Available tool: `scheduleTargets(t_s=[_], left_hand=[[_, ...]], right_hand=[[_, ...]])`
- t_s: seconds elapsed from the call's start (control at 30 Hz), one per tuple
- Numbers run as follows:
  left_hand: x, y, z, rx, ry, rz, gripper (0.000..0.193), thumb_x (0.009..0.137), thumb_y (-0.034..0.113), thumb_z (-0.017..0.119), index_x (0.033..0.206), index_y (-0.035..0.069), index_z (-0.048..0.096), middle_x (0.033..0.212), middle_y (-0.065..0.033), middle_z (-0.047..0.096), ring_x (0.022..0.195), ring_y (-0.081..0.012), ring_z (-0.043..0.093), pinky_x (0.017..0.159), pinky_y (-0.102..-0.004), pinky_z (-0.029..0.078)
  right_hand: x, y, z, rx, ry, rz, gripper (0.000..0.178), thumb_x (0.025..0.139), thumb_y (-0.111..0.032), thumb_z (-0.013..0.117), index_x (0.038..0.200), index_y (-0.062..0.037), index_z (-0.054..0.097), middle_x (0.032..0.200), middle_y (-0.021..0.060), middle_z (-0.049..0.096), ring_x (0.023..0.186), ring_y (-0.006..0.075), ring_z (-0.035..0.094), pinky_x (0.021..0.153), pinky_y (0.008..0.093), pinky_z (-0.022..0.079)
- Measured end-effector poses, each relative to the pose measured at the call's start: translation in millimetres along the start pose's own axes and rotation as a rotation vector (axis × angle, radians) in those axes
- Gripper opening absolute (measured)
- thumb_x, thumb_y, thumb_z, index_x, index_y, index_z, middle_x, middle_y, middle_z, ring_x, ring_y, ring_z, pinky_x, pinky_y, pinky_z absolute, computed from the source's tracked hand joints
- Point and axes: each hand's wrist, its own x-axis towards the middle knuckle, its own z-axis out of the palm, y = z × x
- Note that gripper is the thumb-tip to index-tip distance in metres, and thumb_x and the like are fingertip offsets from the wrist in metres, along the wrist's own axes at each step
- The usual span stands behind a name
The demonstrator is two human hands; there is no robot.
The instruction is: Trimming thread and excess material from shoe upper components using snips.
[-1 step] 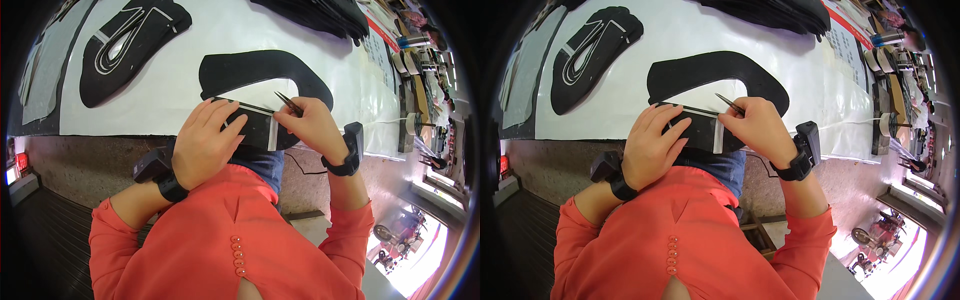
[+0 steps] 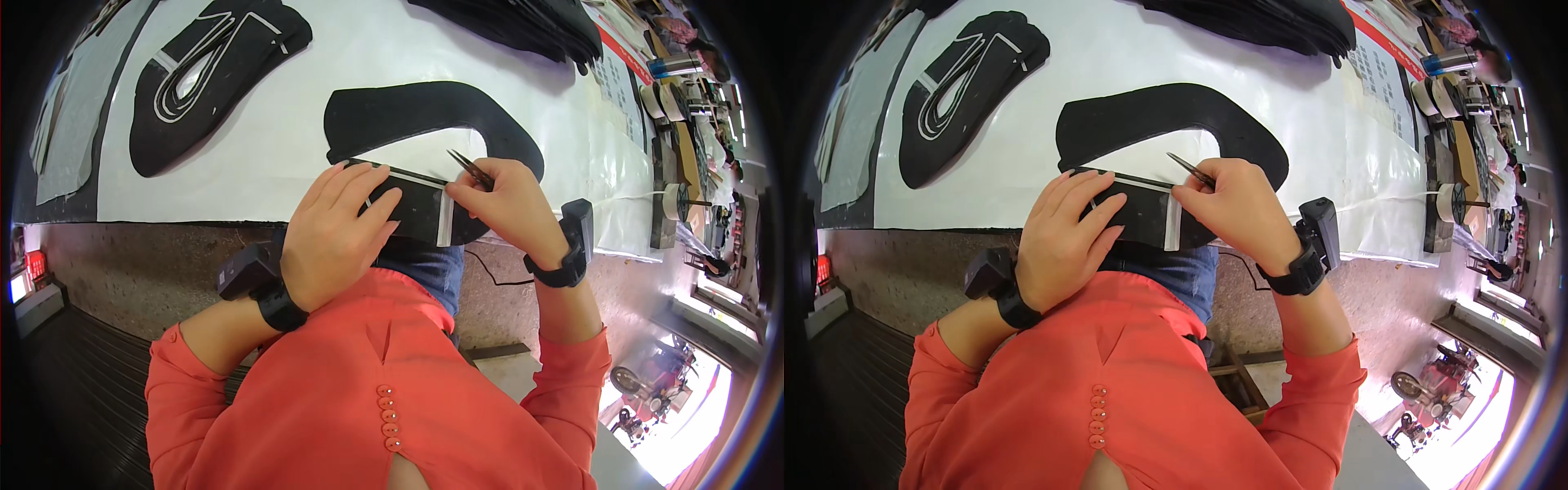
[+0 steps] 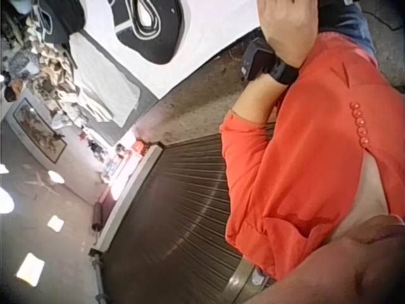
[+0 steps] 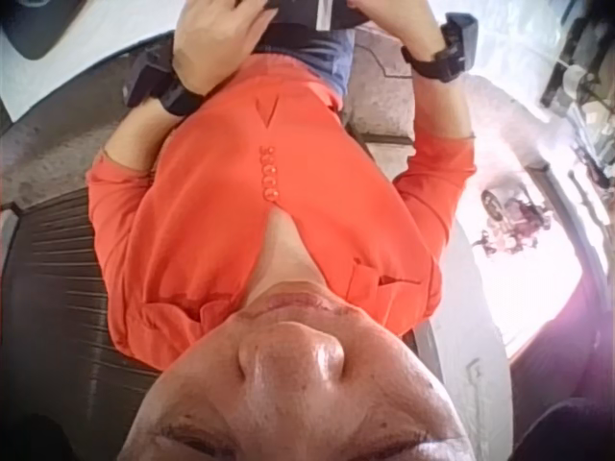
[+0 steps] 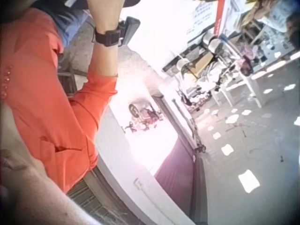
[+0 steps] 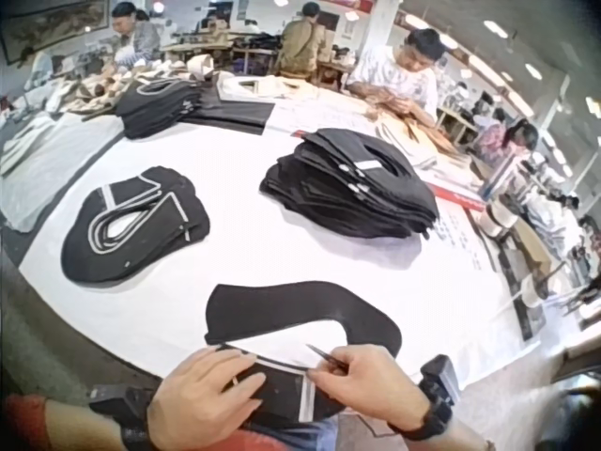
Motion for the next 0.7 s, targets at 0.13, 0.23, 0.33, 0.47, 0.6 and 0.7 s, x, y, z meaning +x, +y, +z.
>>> scheduleTargets(t_s=[0.13,0.23,0.33,0.47,0.6,0.7], left_hand=[[-0.7,4.3,7.6,0.003,0.011,0.02,0.035,0.082,0.007,0.074,0.117,0.002,0.069,0.132,-0.0141,0.062,0.123,-0.0346,0.059,0.107,-0.0497,0.046],[6.8,11.6,14.7,-0.033,-0.015,0.092,0.032,0.083,0.005,0.07,0.115,0.001,0.068,0.132,-0.0142,0.062,0.123,-0.034,0.06,0.107,-0.049,0.047],[15.6,20.7,22.5,-0.053,-0.025,0.153,0.031,0.083,0.005,0.066,0.114,0.001,0.067,0.131,-0.0141,0.063,0.122,-0.0329,0.061,0.107,-0.0475,0.048],[22.3,23.6,21.7,-0.003,-0.054,0.168,0.029,0.082,0.004,0.065,0.111,0.001,0.065,0.129,-0.0141,0.063,0.123,-0.032,0.061,0.108,-0.0461,0.048],[22.3,21.8,21.8,0.007,-0.07,0.181,0.027,0.083,0.004,0.064,0.11,0.001,0.065,0.128,-0.0141,0.064,0.122,-0.0314,0.062,0.108,-0.0454,0.048],[22.6,21.7,21.8,-0.002,-0.055,0.186,0.027,0.082,0.003,0.065,0.11,0.001,0.065,0.127,-0.014,0.064,0.12,-0.0317,0.063,0.107,-0.0455,0.049]], right_hand=[[-1.1,-8.9,0.3,-0.124,0.027,-0.048,0.028,0.084,-0.024,0.074,0.079,0.0029,0.067,0.062,0.0005,0.058,0.062,0.0073,0.058,0.058,0.0263,0.045],[-1.2,-6.5,3.4,-0.127,0.085,-0.105,0.033,0.081,-0.027,0.071,0.08,0.006,0.069,0.06,0.0174,0.058,0.054,0.0228,0.062,0.056,0.0337,0.047],[-1.4,-3.6,1.7,-0.052,0.034,-0.064,0.031,0.083,-0.026,0.071,0.081,0.0057,0.07,0.061,0.0144,0.061,0.056,0.0188,0.062,0.057,0.0321,0.048],[-3.5,11.4,-13.4,0.075,-0.042,-0.076,0.029,0.085,-0.024,0.071,0.083,0.0055,0.071,0.063,0.0097,0.064,0.059,0.0138,0.062,0.058,0.0299,0.048],[-7.2,17.6,-20.4,0.057,0.019,-0.057,0.025,0.084,-0.02,0.075,0.083,0.0047,0.07,0.065,0.0055,0.064,0.061,0.0105,0.058,0.06,0.0284,0.047],[-7.0,20.7,-21.0,0.064,0.039,-0.076,0.026,0.083,-0.021,0.076,0.082,0.0044,0.069,0.065,0.0065,0.062,0.06,0.012,0.058,0.059,0.0297,0.046]])
